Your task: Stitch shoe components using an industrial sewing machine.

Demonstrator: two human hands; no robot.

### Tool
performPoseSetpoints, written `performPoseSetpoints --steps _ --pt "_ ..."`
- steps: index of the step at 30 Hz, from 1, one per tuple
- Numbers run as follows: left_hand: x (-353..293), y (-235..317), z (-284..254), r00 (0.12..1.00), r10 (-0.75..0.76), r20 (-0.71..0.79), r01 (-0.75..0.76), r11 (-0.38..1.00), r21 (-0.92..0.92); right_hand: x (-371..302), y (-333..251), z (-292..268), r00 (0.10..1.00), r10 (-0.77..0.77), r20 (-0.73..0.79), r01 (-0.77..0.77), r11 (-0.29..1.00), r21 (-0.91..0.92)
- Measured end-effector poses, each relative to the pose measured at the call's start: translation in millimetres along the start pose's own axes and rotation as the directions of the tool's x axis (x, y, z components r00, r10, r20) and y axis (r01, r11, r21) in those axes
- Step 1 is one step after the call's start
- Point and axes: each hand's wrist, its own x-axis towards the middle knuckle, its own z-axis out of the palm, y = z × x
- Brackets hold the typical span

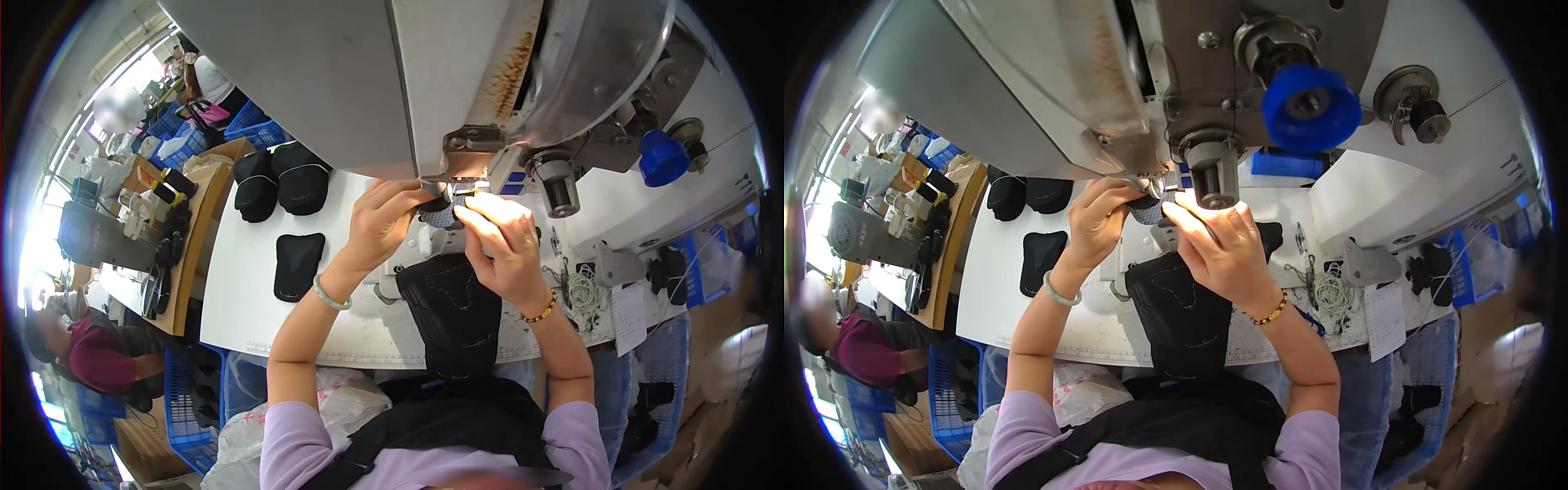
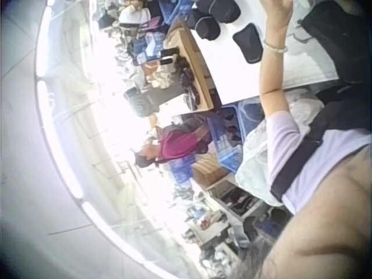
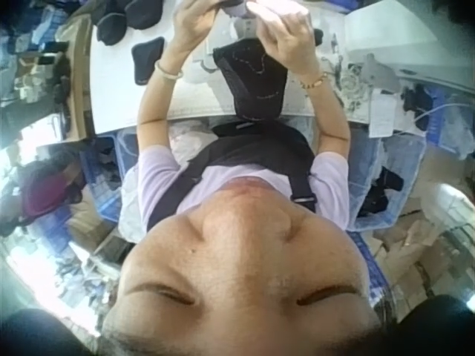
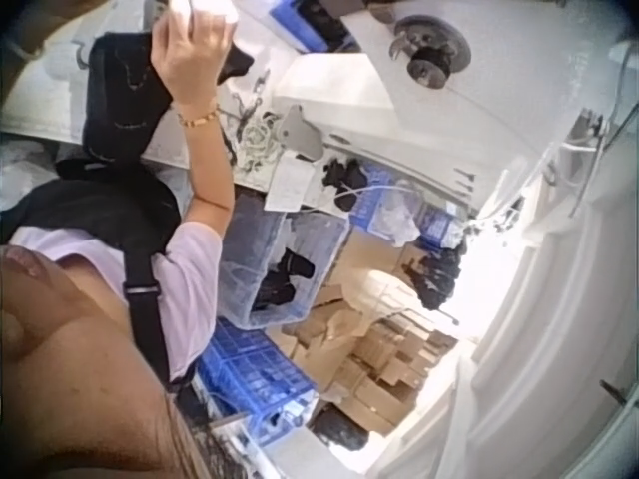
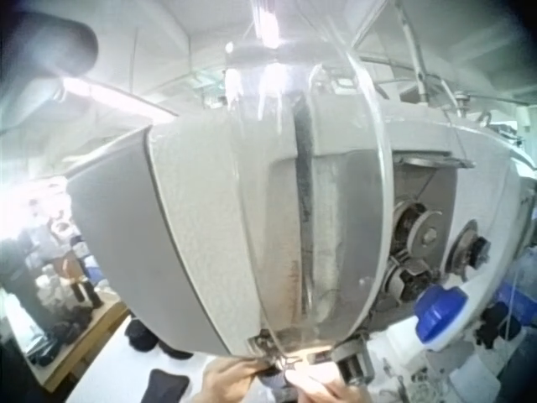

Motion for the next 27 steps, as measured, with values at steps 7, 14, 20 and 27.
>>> performPoseSetpoints --steps 7,14,20,27 --pt "4 0 -7 0.997 0.07 0.022 -0.071 0.994 0.088 -6 2 0 0.999 0.025 0.029 -0.026 0.999 0.029" --pt "11 7 -21 0.97 0.159 0.183 -0.188 0.97 0.154 -8 6 -1 0.999 0.02 0.038 -0.021 0.999 0.028" --pt "13 9 -27 0.964 0.165 0.209 -0.199 0.969 0.149 -3 -3 -5 0.996 0.03 0.084 -0.034 0.998 0.047" --pt "12 25 -26 0.957 0.165 0.239 -0.219 0.951 0.219 -2 -8 -2 0.999 -0.005 0.042 0.004 1.0 0.012"
